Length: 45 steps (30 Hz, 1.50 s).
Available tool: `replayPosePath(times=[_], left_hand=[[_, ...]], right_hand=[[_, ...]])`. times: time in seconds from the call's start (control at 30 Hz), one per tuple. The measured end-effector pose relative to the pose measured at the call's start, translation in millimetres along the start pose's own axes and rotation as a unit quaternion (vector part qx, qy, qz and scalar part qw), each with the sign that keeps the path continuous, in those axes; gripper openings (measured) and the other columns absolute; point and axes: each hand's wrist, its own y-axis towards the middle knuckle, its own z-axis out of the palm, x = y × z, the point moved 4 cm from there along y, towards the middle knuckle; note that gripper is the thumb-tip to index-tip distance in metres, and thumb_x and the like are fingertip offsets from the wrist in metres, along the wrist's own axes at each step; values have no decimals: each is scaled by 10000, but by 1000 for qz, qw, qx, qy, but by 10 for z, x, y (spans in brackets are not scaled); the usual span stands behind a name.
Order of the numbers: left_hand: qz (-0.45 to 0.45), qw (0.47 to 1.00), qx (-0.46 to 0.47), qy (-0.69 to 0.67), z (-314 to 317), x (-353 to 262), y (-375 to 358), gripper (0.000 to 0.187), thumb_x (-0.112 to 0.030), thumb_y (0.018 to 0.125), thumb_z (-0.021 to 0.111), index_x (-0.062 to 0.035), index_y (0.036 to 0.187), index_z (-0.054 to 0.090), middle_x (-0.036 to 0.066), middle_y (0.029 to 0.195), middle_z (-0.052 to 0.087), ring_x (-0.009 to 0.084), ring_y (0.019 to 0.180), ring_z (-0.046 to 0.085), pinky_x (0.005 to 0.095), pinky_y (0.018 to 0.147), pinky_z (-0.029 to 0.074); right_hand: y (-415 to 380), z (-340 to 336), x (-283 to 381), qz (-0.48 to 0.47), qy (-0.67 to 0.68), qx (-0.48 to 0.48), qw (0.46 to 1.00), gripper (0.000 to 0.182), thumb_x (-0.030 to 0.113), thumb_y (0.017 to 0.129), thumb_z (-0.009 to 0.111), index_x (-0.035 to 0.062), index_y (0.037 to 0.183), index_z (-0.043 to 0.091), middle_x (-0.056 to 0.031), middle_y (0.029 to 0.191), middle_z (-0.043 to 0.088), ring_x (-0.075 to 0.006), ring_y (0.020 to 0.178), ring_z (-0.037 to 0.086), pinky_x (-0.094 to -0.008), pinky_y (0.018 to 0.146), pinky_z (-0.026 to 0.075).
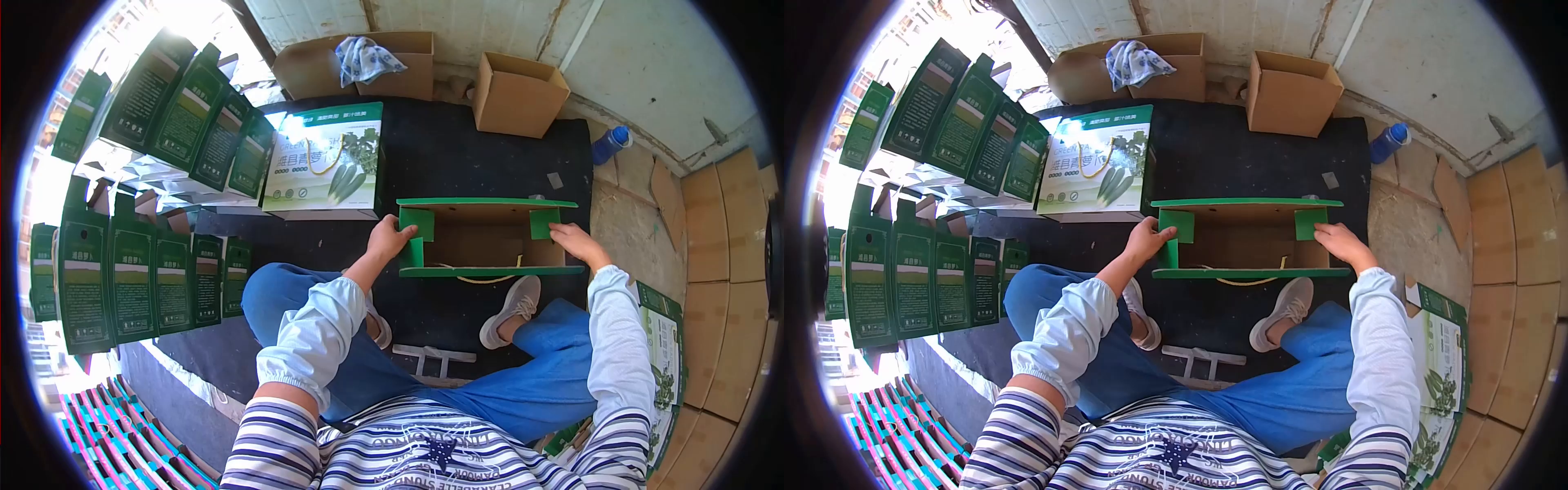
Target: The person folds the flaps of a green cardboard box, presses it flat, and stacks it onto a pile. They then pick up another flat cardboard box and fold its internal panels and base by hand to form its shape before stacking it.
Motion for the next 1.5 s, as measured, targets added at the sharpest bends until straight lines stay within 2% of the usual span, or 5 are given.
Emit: replayPosePath(times=[0.47, 0.57, 0.77, 1.1, 1.5], left_hand=[[-39, 998, -39, -25, -74, -101, 77, 747, -388, 759, 723, -10, 1320, 404, 249, 1149, 575, 373, 1079, 567, 423, 873, 470], [132, 983, -123, -28, -195, -257, 74, 834, -326, 747, 764, 6, 1378, 330, 229, 1084, 568, 312, 876, 612, 358, 792, 498], [172, 975, -60, 129, -490, -904, -246, 822, -308, 736, 756, -52, 1383, 319, 216, 1242, 465, 383, 1077, 533, 427, 840, 496], [209, 959, -87, 168, -326, -1004, -257, 493, -192, 729, 762, -7, 1025, 414, 198, 1017, 509, 416, 824, 587, 454, 688, 505], [186, 943, 65, 268, -282, -895, -482, 709, -266, 778, 658, 1, 1347, 329, 293, 1364, 362, 432, 1011, 590, 443, 851, 503]], right_hand=[[-67, -118, -74, -60, -19, -87, 994, 567, 207, 785, 624, 27, 1304, 487, -174, 1008, 639, -263, 871, 633, -343, 795, 489], [-91, -242, -34, -59, -4, -112, 992, 625, 248, 759, 652, 24, 1311, 465, -168, 949, 652, -331, 869, 632, -383, 765, 496], [-431, -469, 470, -165, -143, -305, 927, 727, 234, 735, 734, 49, 1347, 389, -192, 1193, 555, -362, 1093, 544, -419, 892, 463], [-235, -290, 737, -125, -324, -199, 916, 529, 249, 654, 816, 28, 1028, 515, -138, 1054, 578, -310, 1032, 568, -405, 850, 488], [-18, 7, 724, -110, -344, -135, 923, 734, 388, 650, 800, 42, 1215, 485, -168, 1180, 538, -332, 1154, 490, -430, 950, 414]])
